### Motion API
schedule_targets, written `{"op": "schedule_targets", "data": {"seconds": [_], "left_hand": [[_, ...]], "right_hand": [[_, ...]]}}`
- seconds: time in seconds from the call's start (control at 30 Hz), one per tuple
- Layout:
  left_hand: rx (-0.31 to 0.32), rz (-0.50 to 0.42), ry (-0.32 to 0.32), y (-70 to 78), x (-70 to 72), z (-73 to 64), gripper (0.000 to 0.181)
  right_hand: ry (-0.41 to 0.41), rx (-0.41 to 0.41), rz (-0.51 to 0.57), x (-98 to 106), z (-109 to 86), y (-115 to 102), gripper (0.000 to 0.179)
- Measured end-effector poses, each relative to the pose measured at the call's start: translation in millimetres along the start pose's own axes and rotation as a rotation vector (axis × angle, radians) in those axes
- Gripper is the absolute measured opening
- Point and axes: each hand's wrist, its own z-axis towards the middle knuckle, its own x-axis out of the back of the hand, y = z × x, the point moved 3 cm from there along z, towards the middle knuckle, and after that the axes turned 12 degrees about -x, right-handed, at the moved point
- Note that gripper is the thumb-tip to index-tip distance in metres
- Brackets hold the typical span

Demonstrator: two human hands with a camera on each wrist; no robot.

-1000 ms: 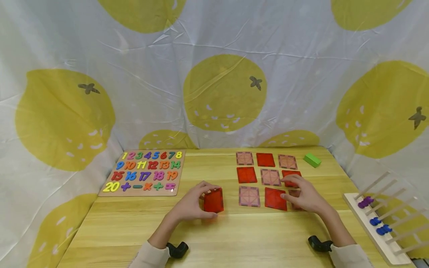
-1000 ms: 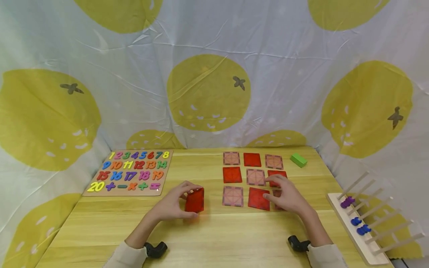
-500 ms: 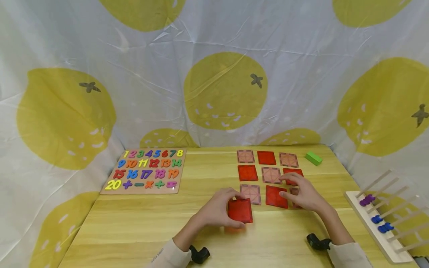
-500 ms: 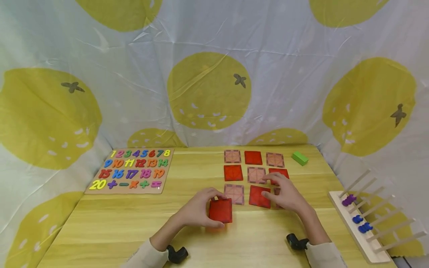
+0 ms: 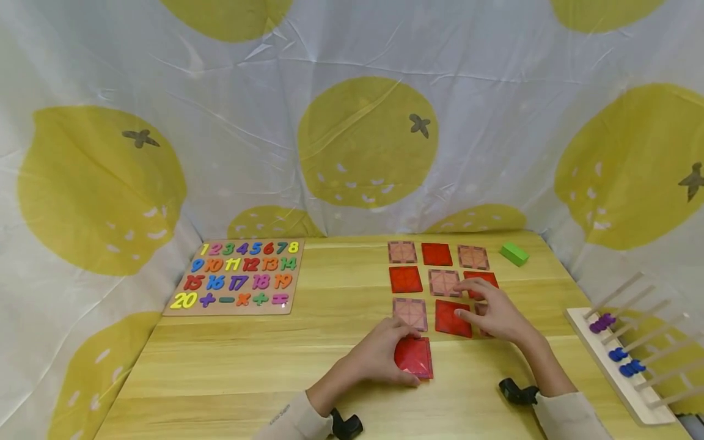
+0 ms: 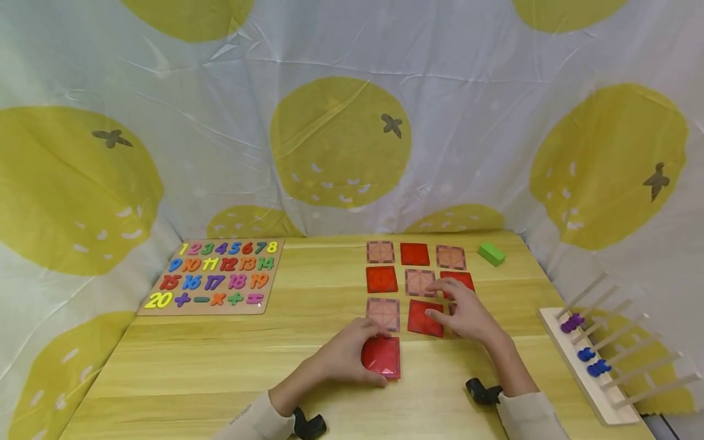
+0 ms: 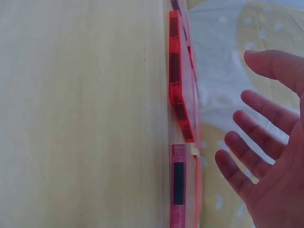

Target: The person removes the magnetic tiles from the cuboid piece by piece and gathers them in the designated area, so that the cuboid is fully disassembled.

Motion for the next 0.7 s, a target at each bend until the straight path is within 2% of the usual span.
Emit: {"op": "schedule_targets", "data": {"seconds": [0.17,0.43,0.6,0.7], "left_hand": [[0.003,0.071,-0.001,2.2,-9.1,0.0,0.074],[0.016,0.12,0.022,3.5,-12.9,0.2,0.075],[0.009,0.11,0.054,4.1,-8.5,-4.2,0.079],[0.013,0.083,0.085,1.8,4.1,-10.4,0.08]], "right_hand": [[0.011,-0.001,-0.006,-1.1,-1.6,-0.2,0.05],[0.031,0.009,-0.031,3.0,-0.7,-1.5,0.049],[0.044,0.014,-0.072,2.4,1.6,-1.3,0.049],[0.075,0.033,-0.145,5.6,5.2,-5.1,0.049]]}}
